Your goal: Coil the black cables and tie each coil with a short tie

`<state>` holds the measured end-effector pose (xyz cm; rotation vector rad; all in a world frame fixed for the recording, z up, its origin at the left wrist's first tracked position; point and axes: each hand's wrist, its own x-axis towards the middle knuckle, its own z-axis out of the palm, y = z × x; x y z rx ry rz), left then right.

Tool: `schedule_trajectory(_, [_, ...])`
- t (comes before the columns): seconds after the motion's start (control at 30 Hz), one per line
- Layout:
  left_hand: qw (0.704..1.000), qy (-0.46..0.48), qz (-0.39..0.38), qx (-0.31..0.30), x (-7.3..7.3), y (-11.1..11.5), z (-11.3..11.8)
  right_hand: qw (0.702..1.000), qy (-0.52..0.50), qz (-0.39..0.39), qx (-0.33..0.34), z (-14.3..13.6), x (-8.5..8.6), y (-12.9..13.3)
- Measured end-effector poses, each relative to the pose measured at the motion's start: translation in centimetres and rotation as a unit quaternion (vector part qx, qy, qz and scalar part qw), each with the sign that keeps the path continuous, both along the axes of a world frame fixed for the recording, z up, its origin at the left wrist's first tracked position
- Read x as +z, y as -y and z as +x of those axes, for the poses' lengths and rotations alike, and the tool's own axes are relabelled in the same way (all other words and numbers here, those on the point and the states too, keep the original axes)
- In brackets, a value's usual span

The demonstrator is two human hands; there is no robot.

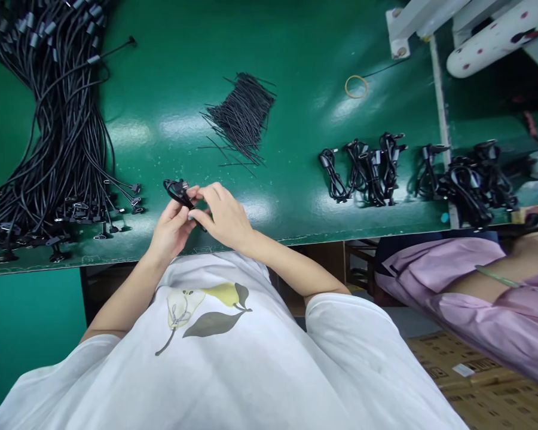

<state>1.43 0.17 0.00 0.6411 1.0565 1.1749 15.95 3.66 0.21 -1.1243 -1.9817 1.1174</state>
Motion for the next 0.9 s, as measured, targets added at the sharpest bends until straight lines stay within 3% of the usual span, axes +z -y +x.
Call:
schedule_trajectory(0.07, [1.000,0.026,-0.012,0.011,0.4,-0.3,0.1,0.993,0.074,0.091,0.000,-0.4,-0.2,0.7])
schedule_trajectory(0.2, [0.997,0.055,-0.048,-0.003,1.2,-0.4,-0.2,0.972,0.211,0.106,0.002,-1.3,-1.7,1.6])
schedule_trajectory(0.27, [0.996,0.060,-0.055,-0.029,1.4,-0.3,-0.6,0.964,0.236,0.120,0.002,-1.3,-2.4,1.7])
schedule_trajectory(0.33, [0.999,0.032,-0.026,-0.014,1.3,-0.4,-1.2,0.957,0.246,0.156,0.008,-0.8,-2.8,1.6])
schedule_trajectory(0.47, [0.996,-0.048,0.045,0.063,0.1,-0.7,-2.2,0.937,0.278,0.210,0.017,0.3,-3.5,1.5])
schedule_trajectory(0.73, [0.988,-0.140,0.052,0.030,-2.4,-0.8,-2.8,0.931,0.325,0.156,0.050,1.1,-3.7,1.5])
schedule_trajectory(0.9, [0.986,-0.164,0.018,0.005,-3.0,-1.2,-2.1,0.911,0.354,0.200,0.067,2.1,-3.8,1.8])
